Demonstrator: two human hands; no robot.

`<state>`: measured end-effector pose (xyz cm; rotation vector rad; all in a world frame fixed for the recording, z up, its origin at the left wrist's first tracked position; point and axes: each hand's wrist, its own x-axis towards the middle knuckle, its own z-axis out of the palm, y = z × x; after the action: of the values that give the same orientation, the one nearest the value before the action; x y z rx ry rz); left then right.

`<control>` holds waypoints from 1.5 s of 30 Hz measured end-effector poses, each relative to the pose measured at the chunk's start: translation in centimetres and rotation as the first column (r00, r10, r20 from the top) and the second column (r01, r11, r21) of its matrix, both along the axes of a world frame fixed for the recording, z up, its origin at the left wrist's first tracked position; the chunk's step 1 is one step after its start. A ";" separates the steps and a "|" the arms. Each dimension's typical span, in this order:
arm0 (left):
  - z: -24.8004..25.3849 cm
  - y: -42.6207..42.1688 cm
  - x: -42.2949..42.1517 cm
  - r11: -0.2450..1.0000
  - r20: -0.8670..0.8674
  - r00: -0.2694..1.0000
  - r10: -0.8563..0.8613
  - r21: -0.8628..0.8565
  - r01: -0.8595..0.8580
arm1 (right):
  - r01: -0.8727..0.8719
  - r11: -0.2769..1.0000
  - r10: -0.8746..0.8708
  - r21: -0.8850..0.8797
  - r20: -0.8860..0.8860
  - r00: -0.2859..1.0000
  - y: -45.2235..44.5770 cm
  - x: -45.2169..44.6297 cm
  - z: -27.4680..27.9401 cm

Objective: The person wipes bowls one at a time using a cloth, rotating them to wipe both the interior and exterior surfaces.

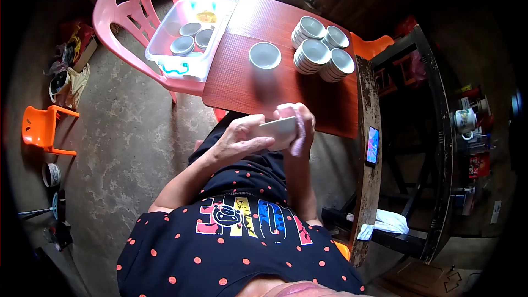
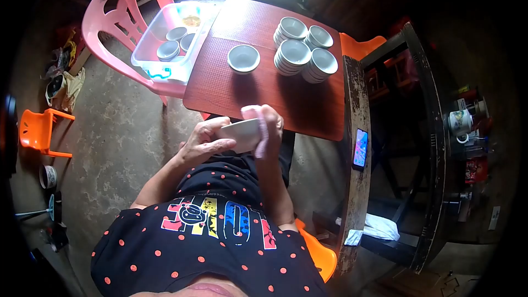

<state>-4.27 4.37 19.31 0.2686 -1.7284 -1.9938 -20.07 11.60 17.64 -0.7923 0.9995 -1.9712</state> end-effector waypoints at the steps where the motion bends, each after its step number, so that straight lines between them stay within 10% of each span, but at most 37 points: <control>1: -0.3 0.2 -0.2 0.991 -0.060 0.998 -0.023 0.129 0.031 | -0.106 0.991 0.135 -0.086 0.517 0.845 -0.4 0.3 -1.3; 2: -1.1 0.7 -0.8 0.980 -0.099 0.994 0.034 0.198 -0.014 | -0.114 0.941 0.278 -0.318 0.535 0.798 -1.4 -0.6 -5.2; 3: -1.3 0.6 -0.8 0.986 -0.088 0.996 0.034 0.163 -0.019 | 0.106 0.979 -0.104 -0.172 0.022 0.994 -1.4 -0.5 -4.9; 4: -1.5 0.5 -0.8 0.991 -0.077 0.997 0.033 0.129 -0.023 | 0.370 0.914 -0.399 -0.165 -0.528 0.750 -1.3 -0.2 -4.2; 7: -2.4 0.2 -1.0 0.996 -0.038 0.996 0.084 -0.029 -0.086 | 0.029 0.971 0.034 0.237 -0.258 0.965 -0.2 -0.4 0.9; 9: -3.0 0.5 -1.0 0.980 -0.011 0.991 0.136 -0.143 -0.136 | 0.159 0.972 -0.188 -0.174 -0.979 0.080 -1.0 0.5 4.6; 11: -1.5 0.7 -0.8 0.969 -0.101 0.991 0.089 0.238 -0.063 | 0.172 0.955 -0.281 -0.241 -0.922 0.267 -1.3 0.6 4.9; 13: -1.8 0.4 -0.7 0.966 -0.115 0.991 0.075 0.256 -0.043 | 0.099 0.979 -0.055 0.177 -0.239 0.969 -0.7 0.7 2.1; 16: -2.9 0.1 -0.9 0.983 -0.078 0.992 0.098 0.163 -0.084 | 0.390 0.913 -0.407 -0.119 -0.336 0.850 -1.8 1.8 -2.3; 17: -2.9 -0.2 -0.9 0.987 -0.068 0.994 0.088 0.142 -0.077 | 0.181 0.983 -0.174 -0.013 0.226 0.958 -2.1 1.6 -2.9; 21: -1.1 -1.3 -0.2 0.997 0.202 0.979 0.000 0.072 -0.014 | 0.036 0.959 0.029 0.281 -0.223 0.974 -1.0 -0.2 2.4; 23: -0.1 -0.5 -0.3 0.998 0.094 0.995 0.036 -0.050 -0.031 | 0.177 0.976 -0.158 -0.128 -0.973 0.170 -1.1 0.5 5.2; 26: -0.3 -0.3 -0.1 0.998 0.078 0.996 0.047 0.027 -0.049 | 0.274 0.962 -0.151 -0.004 -0.843 0.516 -0.8 0.2 2.8; 28: -0.9 -0.1 -0.7 0.962 -0.046 0.998 0.037 0.274 -0.023 | 0.437 0.740 -0.565 -0.511 -0.825 -0.008 -2.2 -1.3 -4.3; 30: -1.3 -0.2 -0.8 0.973 -0.020 0.999 0.039 0.227 -0.034 | 0.360 0.918 -0.328 -0.169 -0.832 0.447 -2.1 -2.4 -6.8; 31: -1.4 -0.3 -0.8 0.982 0.028 0.999 0.036 0.183 -0.041 | 0.379 0.774 -0.479 -0.507 -0.861 -0.173 -1.3 -1.0 -2.6; 32: -1.8 0.0 -0.8 0.992 0.051 0.998 0.046 0.114 -0.052 | 0.305 0.951 -0.238 -0.051 -0.749 0.618 -0.7 -0.9 -0.9; 33: -2.3 0.1 -0.9 0.998 0.072 0.996 0.053 0.042 -0.056 | -0.096 0.971 0.119 0.219 -0.096 0.988 -0.3 -1.0 0.6; 35: -2.0 0.5 -1.1 0.999 0.083 0.996 0.031 0.024 -0.033 | 0.138 0.983 -0.151 -0.122 -0.961 0.230 -1.1 -0.4 3.5; 37: 0.1 0.1 -0.4 0.993 0.062 0.998 0.002 0.122 -0.009 | 0.055 0.965 0.089 0.255 -0.521 0.849 -0.3 -1.7 0.9; 39: -1.9 -0.2 -1.0 0.982 -0.021 1.000 0.013 0.190 -0.008 | 0.434 0.814 -0.465 -0.387 -0.881 0.086 -0.6 -1.5 -2.3; 40: -2.1 -0.2 -1.2 0.980 -0.021 1.000 0.018 0.198 -0.014 | 0.451 0.839 -0.422 -0.304 -0.887 0.187 -0.7 -0.9 -2.3; 41: -2.1 -0.2 -1.2 0.978 -0.016 1.000 0.023 0.206 -0.019 | 0.292 0.954 -0.228 -0.070 -0.801 0.553 -0.4 -1.0 -1.8; 43: -2.4 -0.3 -1.0 0.997 0.105 0.994 0.006 0.081 -0.014 | -0.047 0.974 0.076 0.222 -0.128 0.989 0.2 -0.9 -0.2; 44: -2.3 0.1 -1.2 0.993 0.087 0.993 0.075 -0.097 -0.066 | 0.125 0.991 -0.039 0.057 -0.754 0.656 -0.1 -0.3 2.4; 45: -2.1 0.6 -1.6 0.955 0.056 0.988 0.142 -0.271 -0.122 | 0.137 0.973 -0.186 -0.186 -0.983 -0.012 -0.4 0.2 3.9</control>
<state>-5.83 4.95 17.23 0.3593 -1.9475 -1.6522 -19.90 11.16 21.54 -2.4281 1.9107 -1.2644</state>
